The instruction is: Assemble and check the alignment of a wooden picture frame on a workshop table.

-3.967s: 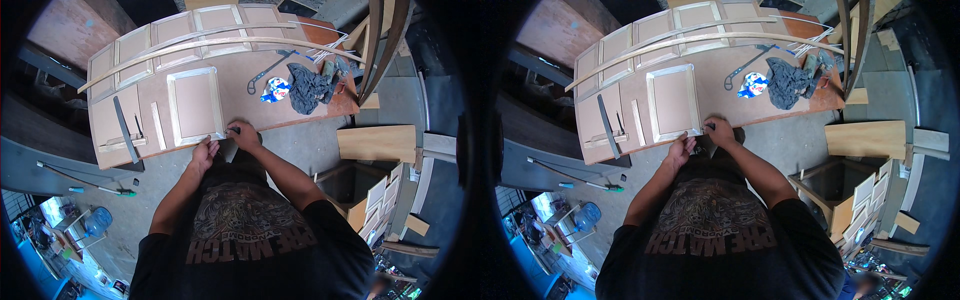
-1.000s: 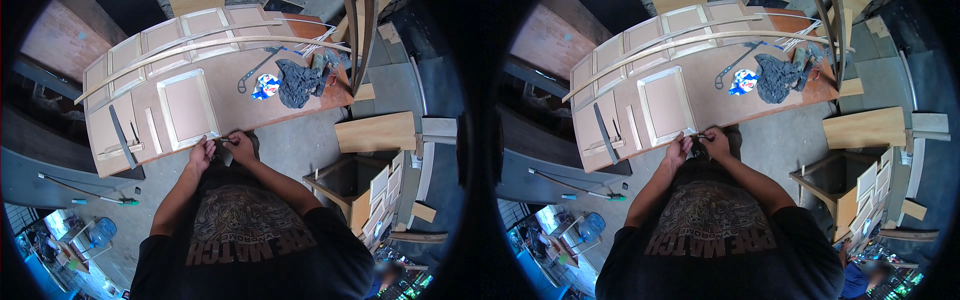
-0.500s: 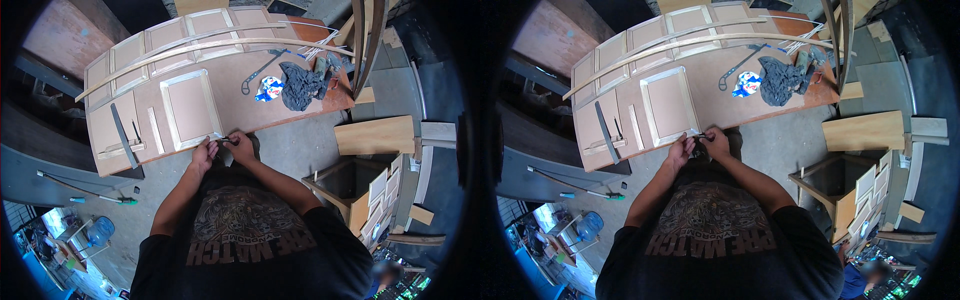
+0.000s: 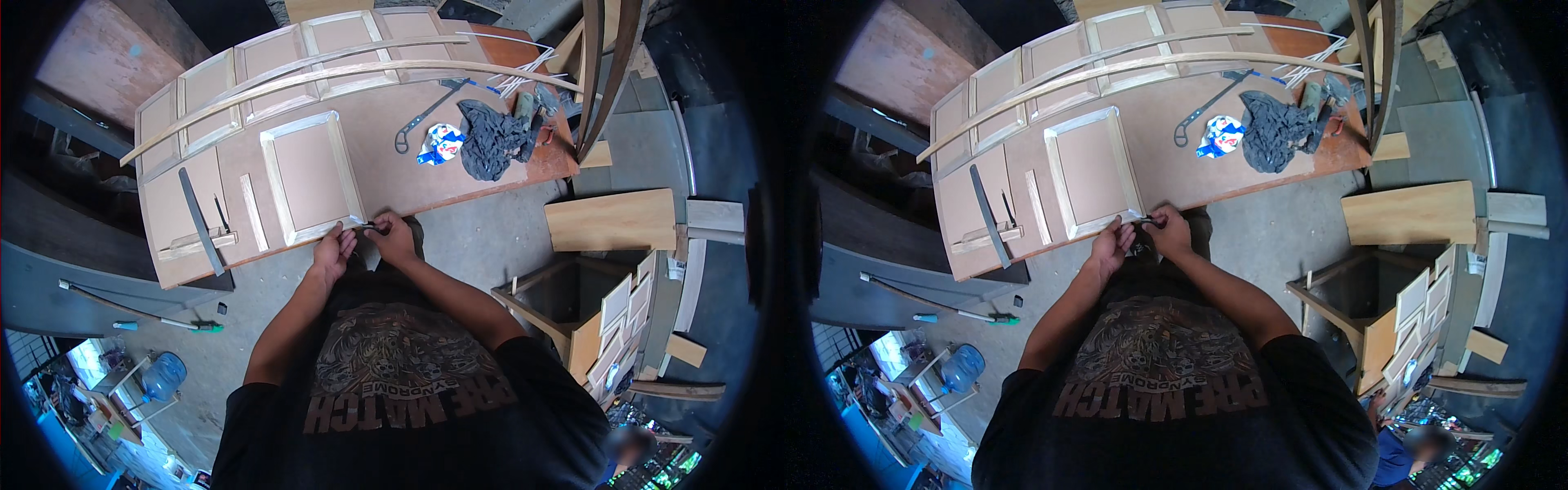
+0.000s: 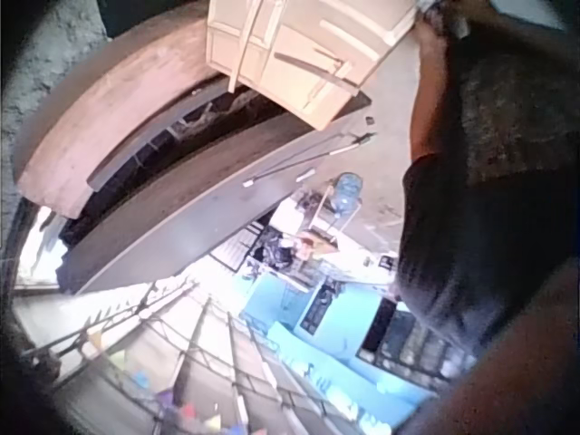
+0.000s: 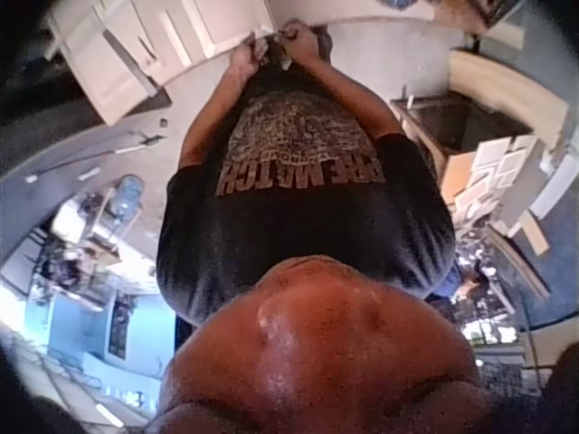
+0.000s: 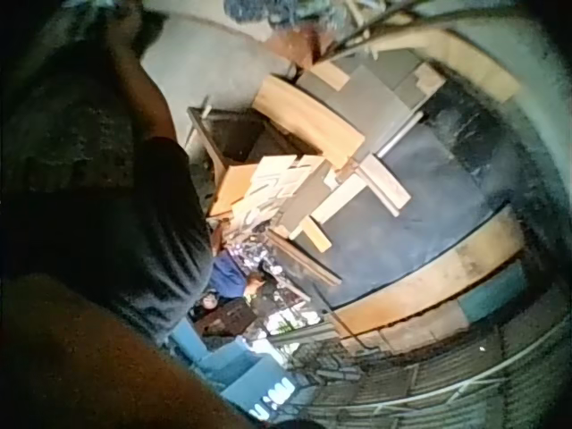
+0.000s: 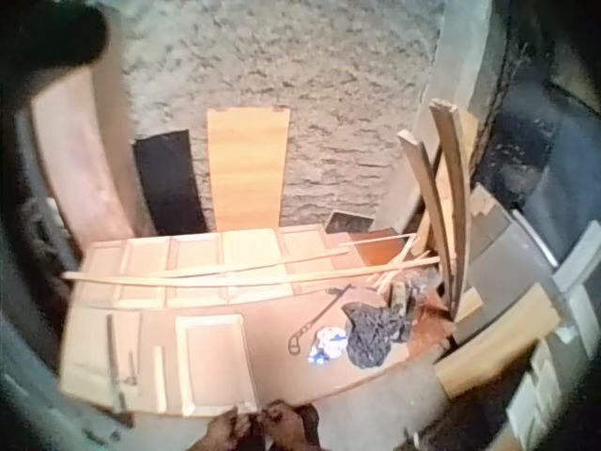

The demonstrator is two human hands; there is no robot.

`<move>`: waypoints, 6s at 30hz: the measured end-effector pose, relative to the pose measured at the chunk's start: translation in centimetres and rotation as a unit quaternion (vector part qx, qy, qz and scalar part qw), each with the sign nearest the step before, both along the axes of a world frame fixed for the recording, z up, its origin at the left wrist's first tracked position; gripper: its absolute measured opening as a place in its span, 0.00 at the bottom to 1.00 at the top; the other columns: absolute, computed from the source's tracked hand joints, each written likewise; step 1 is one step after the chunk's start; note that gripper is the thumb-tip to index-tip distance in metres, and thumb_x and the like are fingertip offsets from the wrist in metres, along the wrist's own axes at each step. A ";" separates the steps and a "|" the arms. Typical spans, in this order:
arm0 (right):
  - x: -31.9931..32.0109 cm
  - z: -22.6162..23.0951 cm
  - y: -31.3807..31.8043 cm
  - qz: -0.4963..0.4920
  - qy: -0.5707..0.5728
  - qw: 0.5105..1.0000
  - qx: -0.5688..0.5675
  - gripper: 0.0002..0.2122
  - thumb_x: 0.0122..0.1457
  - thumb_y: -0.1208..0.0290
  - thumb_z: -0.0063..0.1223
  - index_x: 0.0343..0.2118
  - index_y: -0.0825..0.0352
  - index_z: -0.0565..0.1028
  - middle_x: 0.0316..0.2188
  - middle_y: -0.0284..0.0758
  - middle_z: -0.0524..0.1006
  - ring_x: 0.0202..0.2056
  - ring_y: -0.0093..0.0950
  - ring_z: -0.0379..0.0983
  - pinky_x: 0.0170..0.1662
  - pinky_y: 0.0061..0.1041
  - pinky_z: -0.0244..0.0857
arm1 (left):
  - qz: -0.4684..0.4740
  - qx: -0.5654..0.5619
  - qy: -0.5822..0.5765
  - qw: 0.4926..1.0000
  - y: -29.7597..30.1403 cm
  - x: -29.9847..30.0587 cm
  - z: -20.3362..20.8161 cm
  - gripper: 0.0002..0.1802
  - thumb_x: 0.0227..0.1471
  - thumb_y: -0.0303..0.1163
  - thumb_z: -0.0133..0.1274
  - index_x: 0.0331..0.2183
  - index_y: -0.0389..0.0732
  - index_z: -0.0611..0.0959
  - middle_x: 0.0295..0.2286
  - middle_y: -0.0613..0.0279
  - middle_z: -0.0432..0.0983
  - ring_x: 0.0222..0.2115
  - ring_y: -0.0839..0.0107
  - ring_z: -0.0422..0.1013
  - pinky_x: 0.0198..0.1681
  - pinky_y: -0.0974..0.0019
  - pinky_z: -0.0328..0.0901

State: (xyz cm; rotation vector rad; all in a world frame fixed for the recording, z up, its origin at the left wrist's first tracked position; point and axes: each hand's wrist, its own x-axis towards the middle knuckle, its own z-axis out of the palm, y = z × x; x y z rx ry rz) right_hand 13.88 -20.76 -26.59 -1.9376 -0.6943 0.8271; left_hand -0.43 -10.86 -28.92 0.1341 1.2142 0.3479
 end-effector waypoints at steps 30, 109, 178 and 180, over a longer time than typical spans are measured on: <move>8.1 1.9 0.0 -0.183 -0.035 0.960 0.208 0.10 0.56 0.78 0.66 0.36 0.66 0.73 0.27 0.25 0.75 0.29 0.12 0.68 0.34 0.15 0.63 | -0.006 0.006 0.009 1.000 -0.1 0.3 1.3 0.15 0.64 0.38 0.53 0.49 0.41 0.78 0.41 0.60 0.77 0.44 0.69 0.75 0.53 0.62 0.70; 4.4 1.7 2.2 0.116 -0.067 0.989 0.055 0.14 0.52 0.76 0.65 0.42 0.67 0.78 0.35 0.41 0.82 0.39 0.36 0.80 0.44 0.32 0.72 | 0.012 0.005 0.016 1.000 -0.2 0.5 1.3 0.15 0.64 0.38 0.53 0.49 0.40 0.78 0.42 0.60 0.76 0.44 0.67 0.75 0.52 0.63 0.72; 5.4 3.3 2.7 0.254 -0.138 0.957 0.025 0.21 0.54 0.80 0.58 0.52 0.64 0.68 0.35 0.40 0.82 0.40 0.44 0.79 0.45 0.39 0.70 | 0.003 -0.003 -0.002 1.000 0.0 0.1 0.7 0.16 0.64 0.37 0.54 0.49 0.40 0.76 0.41 0.60 0.75 0.44 0.67 0.74 0.54 0.61 0.70; 5.4 3.2 2.5 0.259 -0.136 0.956 0.026 0.21 0.54 0.80 0.58 0.52 0.64 0.68 0.35 0.40 0.82 0.39 0.43 0.79 0.45 0.39 0.70 | 0.007 -0.001 -0.001 1.000 -0.1 0.1 0.6 0.16 0.63 0.37 0.54 0.48 0.40 0.77 0.40 0.60 0.77 0.42 0.67 0.75 0.52 0.61 0.71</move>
